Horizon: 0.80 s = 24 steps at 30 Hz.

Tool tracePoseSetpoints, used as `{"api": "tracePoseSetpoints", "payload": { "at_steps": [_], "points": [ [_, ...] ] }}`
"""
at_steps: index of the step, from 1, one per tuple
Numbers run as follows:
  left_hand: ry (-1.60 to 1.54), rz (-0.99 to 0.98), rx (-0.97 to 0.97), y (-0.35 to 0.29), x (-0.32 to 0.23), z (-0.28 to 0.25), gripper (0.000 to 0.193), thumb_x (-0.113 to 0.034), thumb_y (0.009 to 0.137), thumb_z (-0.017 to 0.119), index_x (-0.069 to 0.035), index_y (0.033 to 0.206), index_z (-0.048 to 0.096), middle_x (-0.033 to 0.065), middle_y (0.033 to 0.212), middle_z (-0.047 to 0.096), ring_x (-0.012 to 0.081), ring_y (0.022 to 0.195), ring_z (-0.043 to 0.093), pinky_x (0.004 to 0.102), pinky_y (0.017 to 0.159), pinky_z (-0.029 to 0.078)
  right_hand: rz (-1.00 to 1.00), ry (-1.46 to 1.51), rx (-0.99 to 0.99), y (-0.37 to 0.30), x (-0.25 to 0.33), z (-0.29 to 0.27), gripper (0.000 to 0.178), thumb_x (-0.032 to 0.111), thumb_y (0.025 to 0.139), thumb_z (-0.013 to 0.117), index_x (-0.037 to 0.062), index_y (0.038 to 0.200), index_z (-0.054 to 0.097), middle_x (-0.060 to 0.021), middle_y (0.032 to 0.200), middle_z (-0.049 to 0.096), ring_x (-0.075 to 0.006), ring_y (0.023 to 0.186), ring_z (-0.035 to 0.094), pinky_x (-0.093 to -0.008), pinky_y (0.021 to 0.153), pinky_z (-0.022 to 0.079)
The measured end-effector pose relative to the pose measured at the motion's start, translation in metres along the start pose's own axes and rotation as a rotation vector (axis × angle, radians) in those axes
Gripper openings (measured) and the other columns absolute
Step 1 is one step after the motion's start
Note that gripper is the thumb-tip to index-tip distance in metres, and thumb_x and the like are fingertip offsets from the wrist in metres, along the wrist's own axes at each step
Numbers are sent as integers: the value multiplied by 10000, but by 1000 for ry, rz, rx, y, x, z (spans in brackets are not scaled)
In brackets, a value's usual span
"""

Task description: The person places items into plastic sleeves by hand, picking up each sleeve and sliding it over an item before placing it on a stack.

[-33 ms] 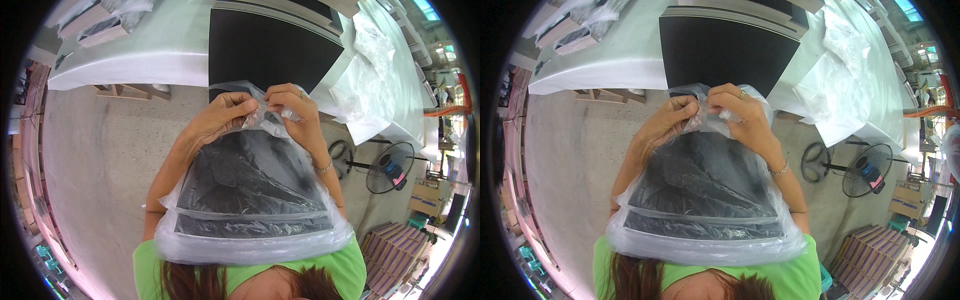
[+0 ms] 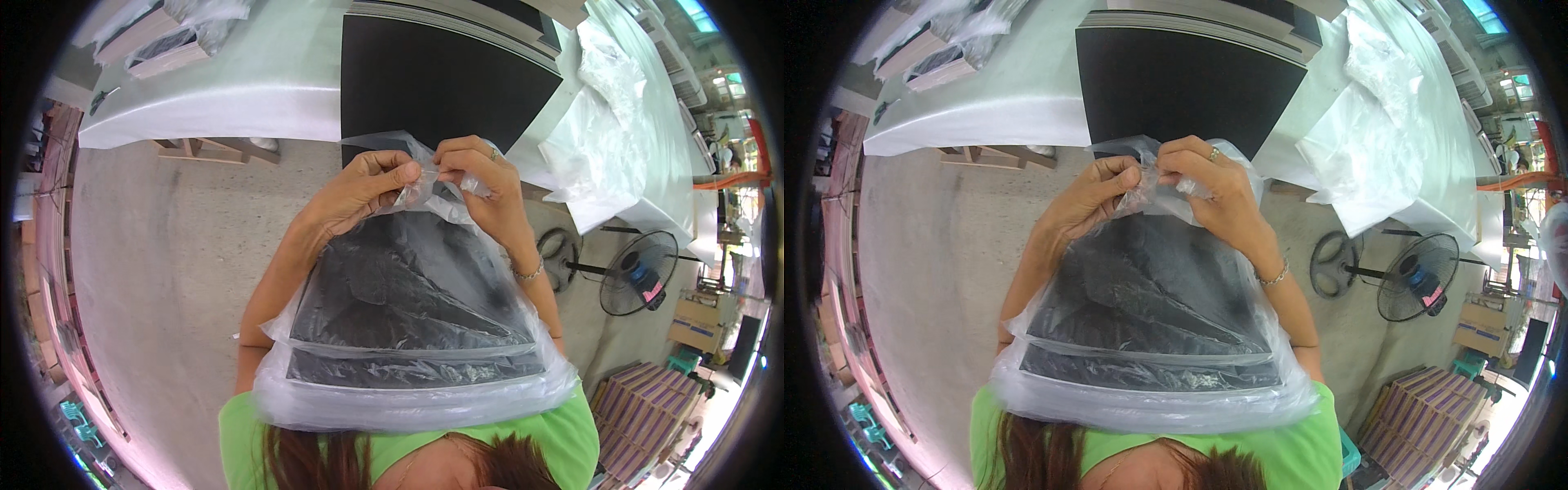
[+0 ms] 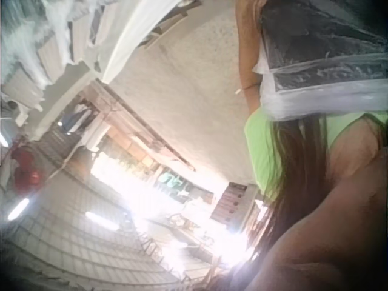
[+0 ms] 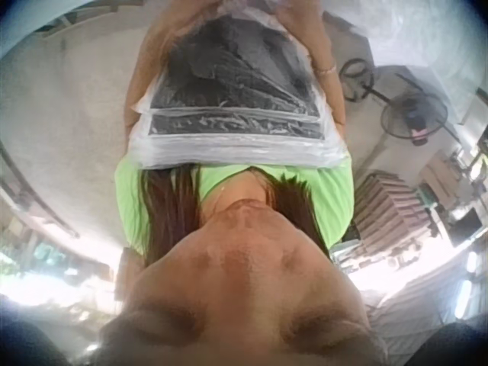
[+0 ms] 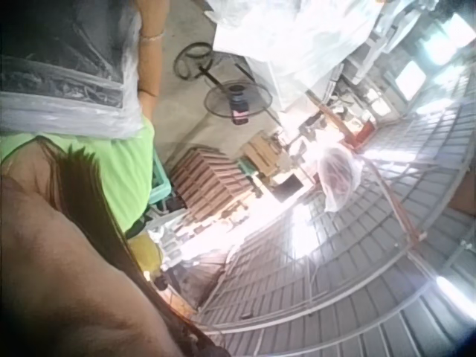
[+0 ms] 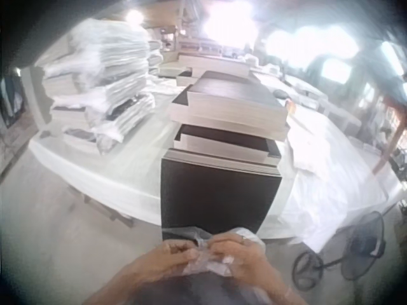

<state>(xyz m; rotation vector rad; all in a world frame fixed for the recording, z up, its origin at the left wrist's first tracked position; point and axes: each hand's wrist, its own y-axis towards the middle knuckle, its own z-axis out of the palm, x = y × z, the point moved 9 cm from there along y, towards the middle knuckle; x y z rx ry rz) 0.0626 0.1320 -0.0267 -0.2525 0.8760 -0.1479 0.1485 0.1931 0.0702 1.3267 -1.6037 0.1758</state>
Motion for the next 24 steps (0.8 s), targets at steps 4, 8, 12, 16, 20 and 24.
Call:
{"api": "tracePoseSetpoints", "payload": {
  "at_steps": [4, 8, 12, 16, 20, 24],
  "points": [
    [47, -25, 12, 2, 0, -4, 271, -268, 769, 711, -52, 874, 585, -13, 754, 569, 39, 634, 517, 146, 548, 421, -33, -132, -8, 1, 3, 6, 299, -86, 614, 601, 56, 877, 593, -33, 955, 591, -235, 755, 595, -293, 617, 483],
    [74, -53, 37, 11, 5, -14, 279, -231, 757, 725, -38, 888, 574, -1, 769, 567, 40, 659, 525, 143, 563, 426, -36, -216, -21, 4, 3, 10, 272, -63, 617, 608, 68, 855, 598, -25, 967, 593, -238, 766, 606, -303, 601, 490],
    [66, -83, 35, 12, 3, -15, 302, -226, 747, 733, -25, 905, 573, 18, 815, 570, 55, 700, 534, 162, 603, 439, -54, -150, 2, 5, 5, 11, 234, -61, 631, 600, 52, 835, 590, -37, 961, 599, -230, 771, 609, -301, 604, 488],
    [139, -166, -21, 7, -2, -16, 296, -215, 770, 706, -14, 935, 564, 20, 826, 565, 71, 730, 541, 192, 643, 454, -21, 177, -78, 2, 2, 7, 184, -64, 664, 596, 25, 824, 578, -48, 953, 608, -172, 735, 594, -270, 587, 474],
    [90, -197, -133, 3, -8, -31, 288, -205, 806, 662, -3, 976, 548, 29, 824, 565, 77, 723, 538, 207, 645, 454, 293, 434, -222, -18, -20, -5, 37, 26, 812, 574, 22, 847, 561, -46, 840, 599, -76, 601, 503, -205, 507, 410],
    [69, -4, -159, 6, -17, -89, 223, -194, 839, 623, -29, 958, 533, 48, 839, 572, 74, 674, 517, 193, 612, 430, 327, 465, -387, -40, -23, -37, 93, 121, 871, 553, 31, 895, 544, -13, 746, 544, -63, 567, 477, -196, 477, 386]
  ]
}}
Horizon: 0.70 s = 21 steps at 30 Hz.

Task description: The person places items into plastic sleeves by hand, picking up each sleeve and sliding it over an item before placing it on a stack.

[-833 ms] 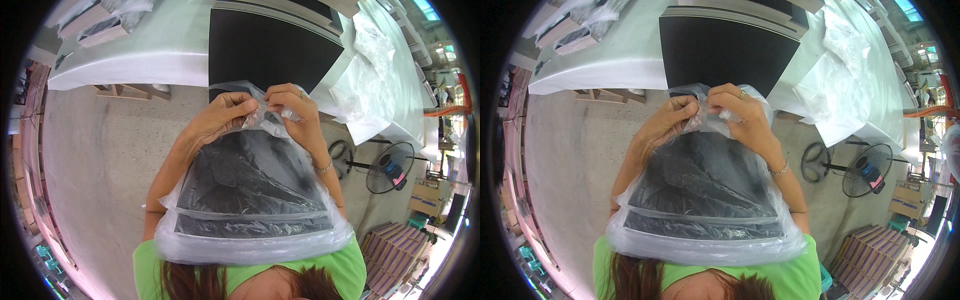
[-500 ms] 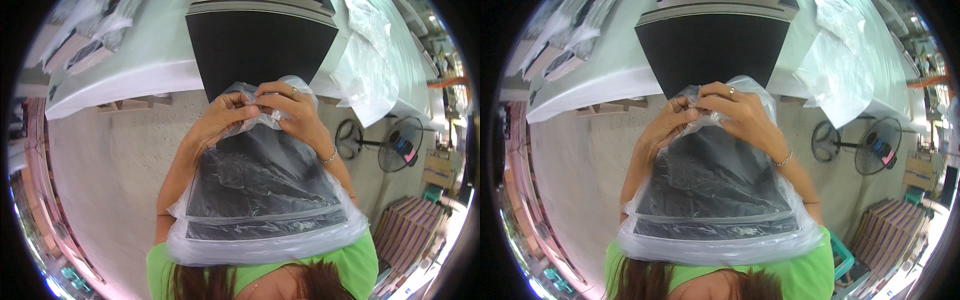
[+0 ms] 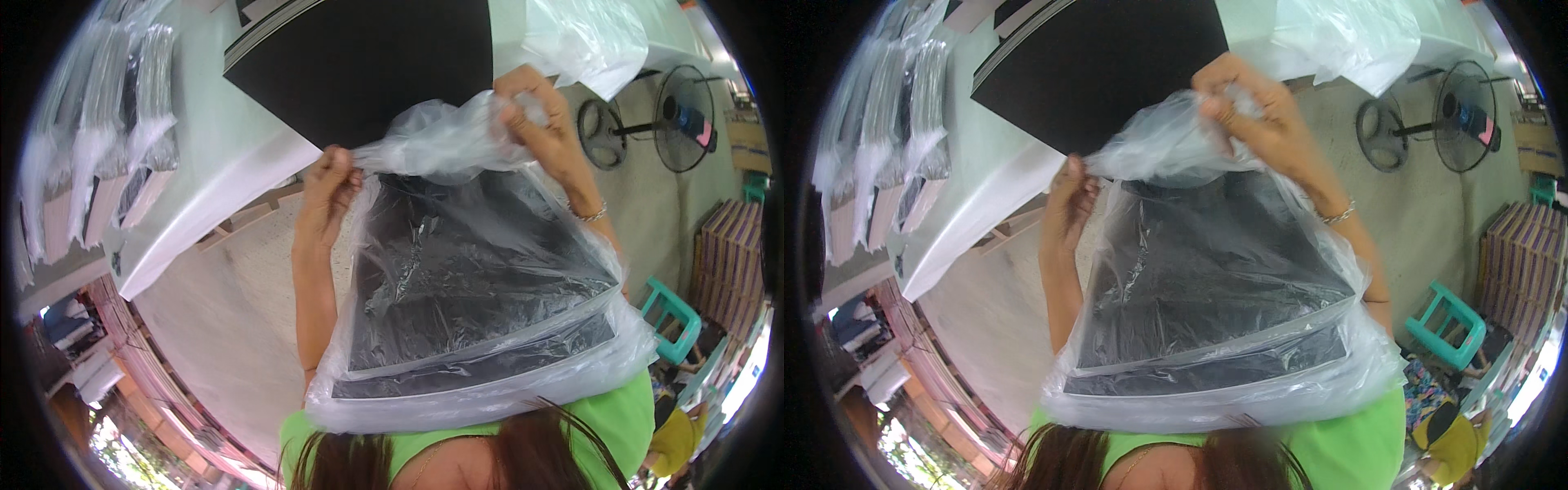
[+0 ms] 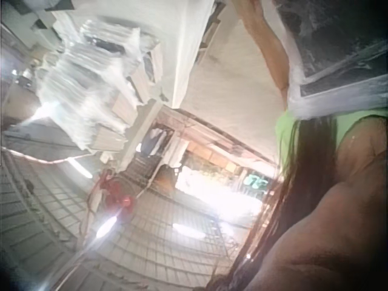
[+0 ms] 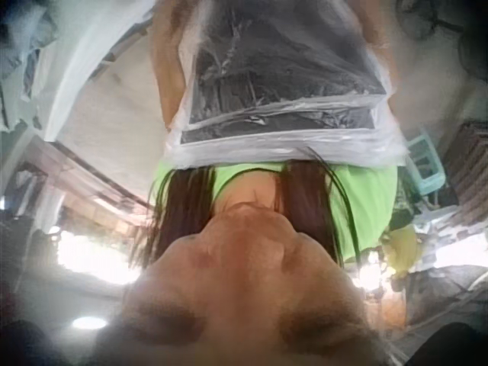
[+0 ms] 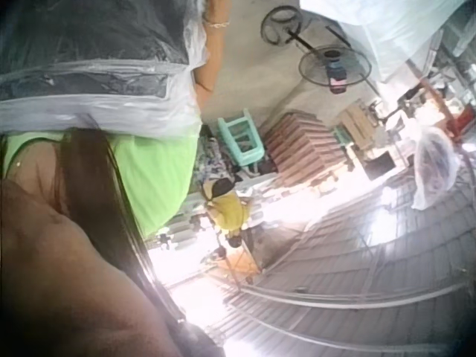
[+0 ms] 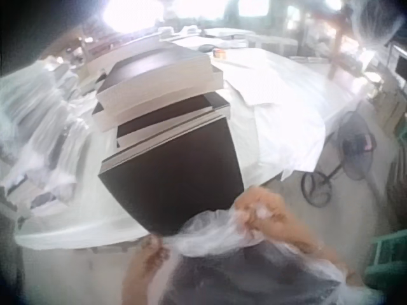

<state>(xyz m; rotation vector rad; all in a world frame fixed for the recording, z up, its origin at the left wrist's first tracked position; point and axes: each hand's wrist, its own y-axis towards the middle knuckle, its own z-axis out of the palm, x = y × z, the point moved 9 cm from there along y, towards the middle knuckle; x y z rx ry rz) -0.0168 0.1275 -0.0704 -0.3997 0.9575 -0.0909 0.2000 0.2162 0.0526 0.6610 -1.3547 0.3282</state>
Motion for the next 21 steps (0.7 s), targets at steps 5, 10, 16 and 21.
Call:
{"api": "tracePoseSetpoints", "payload": {
  "at_steps": [5, 10, 16, 21],
  "points": [
    [694, 505, -460, -19, -83, -14, 270, -215, 833, 634, -28, 999, 532, 58, 917, 568, 107, 740, 533, 228, 697, 436, 103, -326, -50, -2, 1, -11, 177, 193, 873, 572, 37, 951, 538, 12, 800, 516, -34, 599, 440, -188, 474, 379],
    [1445, 1083, 77, -42, -79, 144, 261, -164, 822, 604, 6, 1016, 564, 88, 975, 560, 166, 890, 535, 272, 782, 422, 62, -351, 65, 18, 13, 18, 147, 169, 865, 570, 34, 899, 520, 31, 789, 485, -35, 630, 440, -178, 474, 375],
    [494, 292, 295, 0, -38, 123, 218, -254, 923, 479, -50, 939, 555, 25, 886, 600, 115, 831, 562, 258, 794, 441, 563, -257, 914, -24, -14, 33, 281, 292, 785, 672, 92, 968, 597, 7, 802, 600, -38, 580, 490, -201, 478, 383],
    [-475, -243, 266, -3, 5, 140, 251, -325, 936, 441, -94, 935, 540, -20, 687, 511, 70, 646, 553, 176, 516, 447, 149, 512, 469, -30, -10, -17, 442, 380, 822, 593, 27, 1085, 549, -165, 999, 608, -120, 594, 609, -230, 420, 430]
  ]
}}
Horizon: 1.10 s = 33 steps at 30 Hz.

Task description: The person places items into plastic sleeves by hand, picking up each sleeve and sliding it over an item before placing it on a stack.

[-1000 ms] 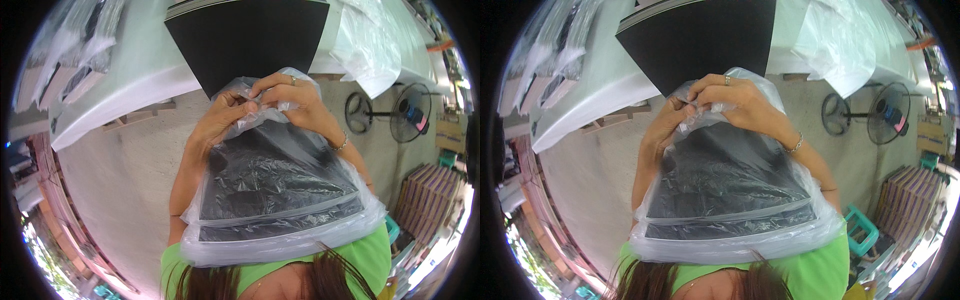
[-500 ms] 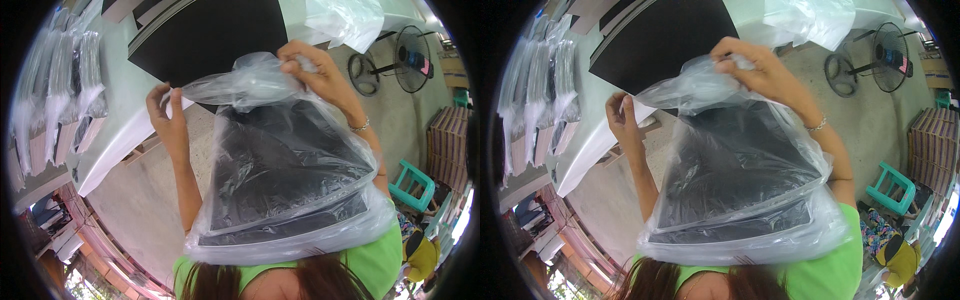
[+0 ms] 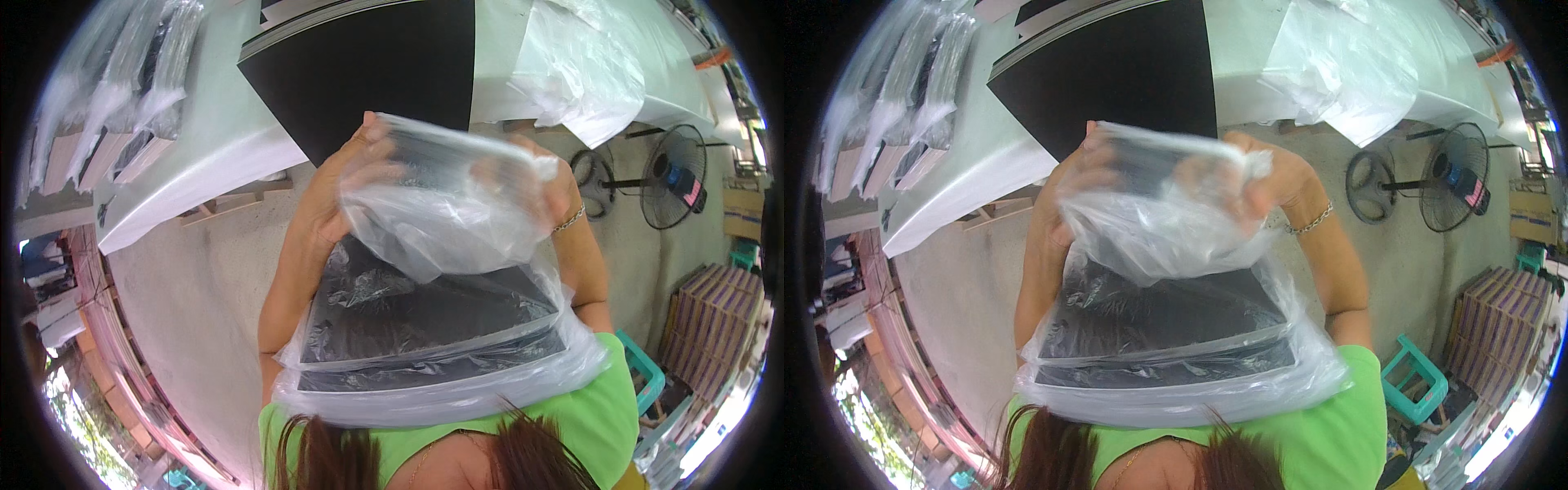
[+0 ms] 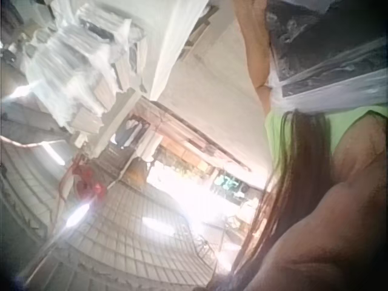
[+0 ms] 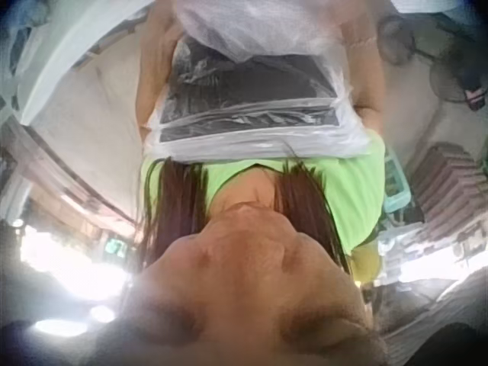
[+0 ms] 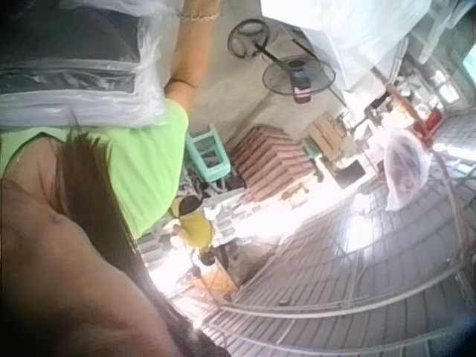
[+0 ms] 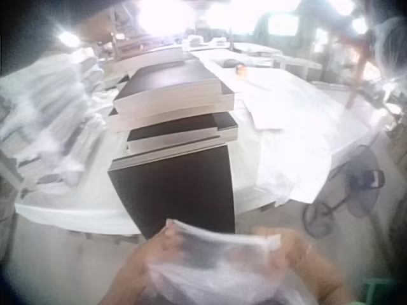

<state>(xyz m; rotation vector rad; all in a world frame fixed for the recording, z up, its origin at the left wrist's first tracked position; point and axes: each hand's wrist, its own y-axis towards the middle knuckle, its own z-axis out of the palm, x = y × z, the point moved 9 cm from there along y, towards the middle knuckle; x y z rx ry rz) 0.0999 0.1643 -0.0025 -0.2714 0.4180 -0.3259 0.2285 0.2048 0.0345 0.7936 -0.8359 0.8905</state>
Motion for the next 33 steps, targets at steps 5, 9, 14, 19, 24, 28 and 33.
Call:
{"api": "tracePoseSetpoints", "payload": {
  "at_steps": [5, 9, 14, 19, 24, 28, 33],
  "points": [
    [148, -116, -14, -16, 15, 4, 360, -340, 861, 576, -7, 995, 540, 3, 648, 514, 50, 537, 502, 184, 439, 396, -75, 753, -141, -9, 0, -48, 277, 332, 915, 461, 120, 1050, 577, -138, 1085, 565, -94, 471, 424, -209, 421, 377],
    [465, -44, 197, -18, 19, 9, 470, -378, 824, 619, 28, 1047, 539, 62, 730, 584, 55, 540, 494, 185, 466, 393, -96, 1084, -152, 14, 11, -39, 322, 377, 946, 370, 161, 1044, 587, -46, 887, 602, -88, 451, 346, -197, 423, 333],
    [652, -170, 222, -35, 28, -33, 542, -354, 787, 657, 25, 1139, 492, 91, 873, 590, 86, 634, 521, 200, 543, 423, -18, 650, -755, -2, -23, -111, 356, 381, 901, 490, 73, 1063, 567, -35, 881, 598, -58, 584, 484, -177, 508, 417],
    [187, 338, 63, -58, -30, -43, 601, -323, 751, 687, 19, 1185, 451, 98, 960, 564, 104, 726, 524, 219, 611, 432, 628, 325, -315, -19, -35, -69, 396, 293, 838, 597, 21, 1119, 534, -70, 907, 600, -83, 741, 568, -187, 566, 470],
    [-222, 660, 120, -64, -66, -39, 674, -292, 715, 717, 13, 1231, 410, 105, 1047, 538, 122, 818, 526, 238, 679, 440, 631, 363, 58, -27, -43, -40, 501, 277, 708, 749, -3, 1060, 530, -48, 764, 581, -80, 494, 525, -211, 331, 397],
    [-180, 592, 188, -57, -60, -35, 740, -268, 687, 741, 8, 1268, 377, 110, 1116, 518, 137, 892, 528, 254, 734, 447, 343, 467, -344, -29, -60, -95, 463, 372, 852, 561, 60, 1181, 467, -95, 769, 557, -110, 481, 520, -191, 398, 410],
    [482, 109, 112, -65, -10, -73, 829, -237, 651, 771, 1, 1314, 335, 117, 1203, 492, 155, 984, 531, 273, 802, 456, -20, 1127, -74, 26, 13, -38, 469, 432, 929, 392, 72, 1224, 441, -68, 647, 465, -95, 427, 444, -174, 403, 384]
  ]
}}
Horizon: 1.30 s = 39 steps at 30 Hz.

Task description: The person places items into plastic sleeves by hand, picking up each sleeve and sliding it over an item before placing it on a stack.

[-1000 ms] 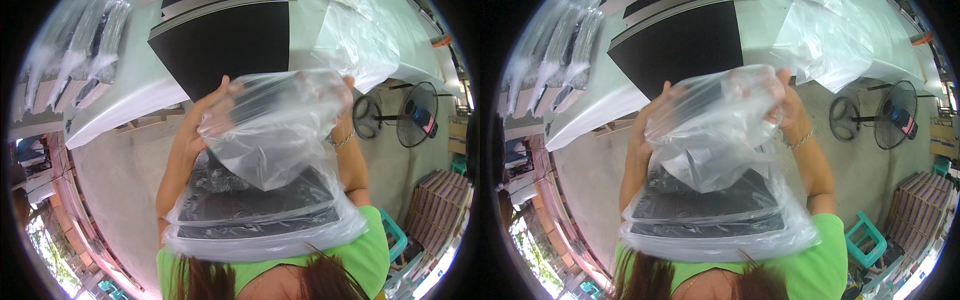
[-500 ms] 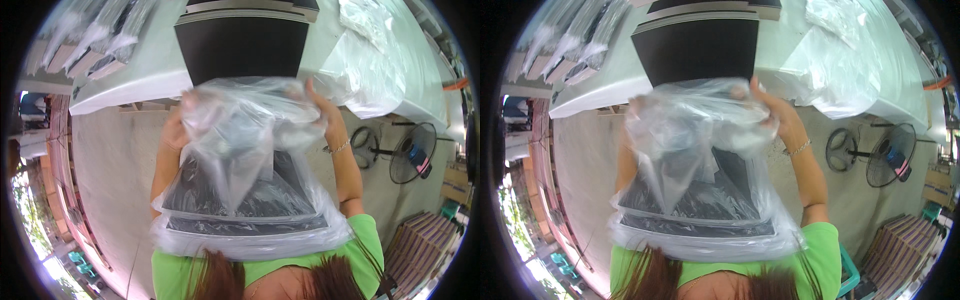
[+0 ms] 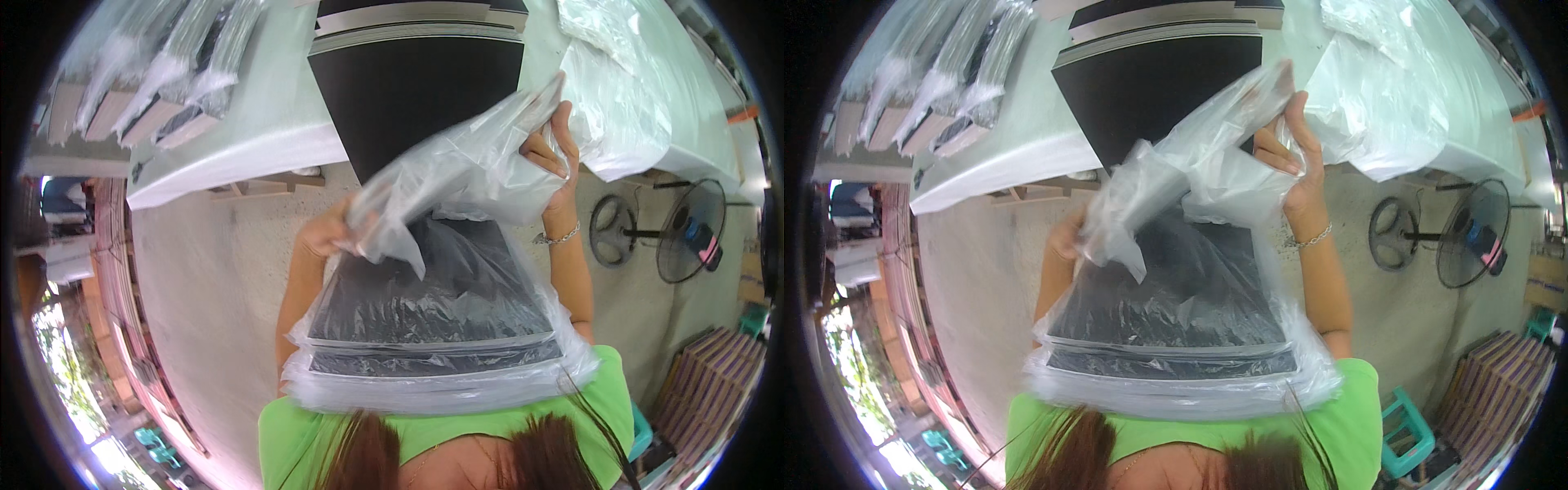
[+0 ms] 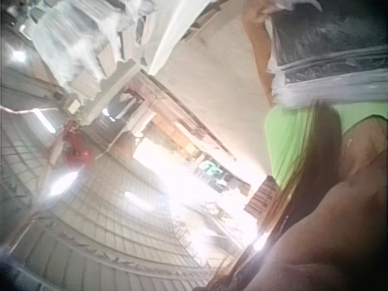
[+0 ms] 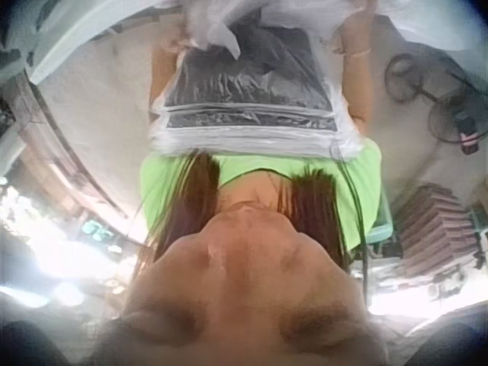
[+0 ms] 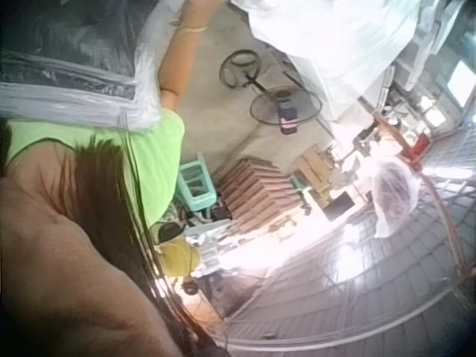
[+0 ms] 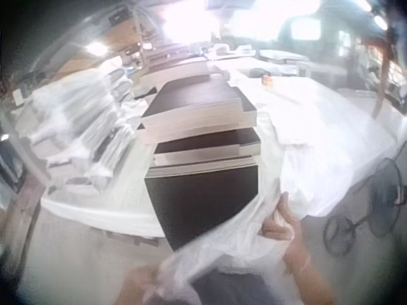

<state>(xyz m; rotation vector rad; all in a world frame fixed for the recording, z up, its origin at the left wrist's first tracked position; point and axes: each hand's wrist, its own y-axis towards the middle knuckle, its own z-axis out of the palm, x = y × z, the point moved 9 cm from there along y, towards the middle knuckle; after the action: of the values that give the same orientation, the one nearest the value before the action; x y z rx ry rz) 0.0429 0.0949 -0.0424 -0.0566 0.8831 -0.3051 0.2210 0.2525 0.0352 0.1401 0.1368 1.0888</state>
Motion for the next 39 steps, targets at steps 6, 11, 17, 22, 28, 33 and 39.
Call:
{"api": "tracePoseSetpoints", "payload": {
  "at_steps": [6, 11, 17, 22, 28, 33, 39],
  "points": [
    [-333, 131, -190, -8, -4, -33, 582, -259, 743, 659, -13, 1214, 422, 119, 1121, 527, 177, 974, 534, 321, 835, 455, 7, -374, -304, -15, -22, -43, 511, 448, 874, 493, -25, 1064, 536, -98, 771, 604, -70, 469, 458, -189, 388, 397],
    [-791, 520, -294, -5, -64, -41, 370, -286, 842, 540, -25, 1104, 516, 120, 1021, 567, 195, 946, 538, 366, 854, 452, 551, -871, 98, -50, -64, -55, 433, 329, 807, 638, -26, 1035, 539, -83, 699, 566, -108, 417, 473, -215, 328, 371],
    [-685, 443, 65, 5, -46, -21, 593, -356, 847, 553, -14, 1295, 371, 94, 1149, 505, 182, 939, 551, 314, 821, 472, 161, -364, -49, -50, -25, -21, 350, 194, 830, 605, 27, 1103, 464, -120, 878, 562, -94, 460, 415, -198, 363, 346],
    [-191, 253, 97, -12, -14, 17, 440, -149, 761, 651, -24, 1148, 485, 30, 917, 575, 132, 783, 564, 231, 742, 453, -2, -949, -320, -66, 61, 5, 300, 210, 790, 656, 53, 997, 505, -48, 773, 551, -52, 457, 382, -172, 392, 321],
    [182, 366, -561, 25, -56, 2, 251, 56, 659, 659, -77, 841, 548, -25, 779, 531, 67, 674, 497, 197, 639, 399, -190, -1923, -792, -49, 107, 24, 115, 56, 715, 637, 48, 750, 528, 35, 617, 477, -20, 462, 386, -174, 401, 298],
    [1179, 889, -1048, 7, -148, 19, 219, 66, 732, 541, -37, 919, 590, 31, 828, 508, 132, 685, 464, 253, 671, 391, -923, -2194, -642, -18, 85, 62, 228, -48, 685, 567, 33, 898, 579, -53, 760, 571, -156, 671, 514, -261, 650, 426],
    [1594, 847, -991, 20, -175, 42, 646, 165, 616, 455, -178, 1143, 600, 99, 1037, 446, 257, 930, 478, 318, 783, 419, -1010, -2386, -427, 21, 58, 82, 586, -162, 615, 448, 123, 1107, 591, -119, 850, 570, -255, 789, 575, -298, 720, 434]
  ]
}}
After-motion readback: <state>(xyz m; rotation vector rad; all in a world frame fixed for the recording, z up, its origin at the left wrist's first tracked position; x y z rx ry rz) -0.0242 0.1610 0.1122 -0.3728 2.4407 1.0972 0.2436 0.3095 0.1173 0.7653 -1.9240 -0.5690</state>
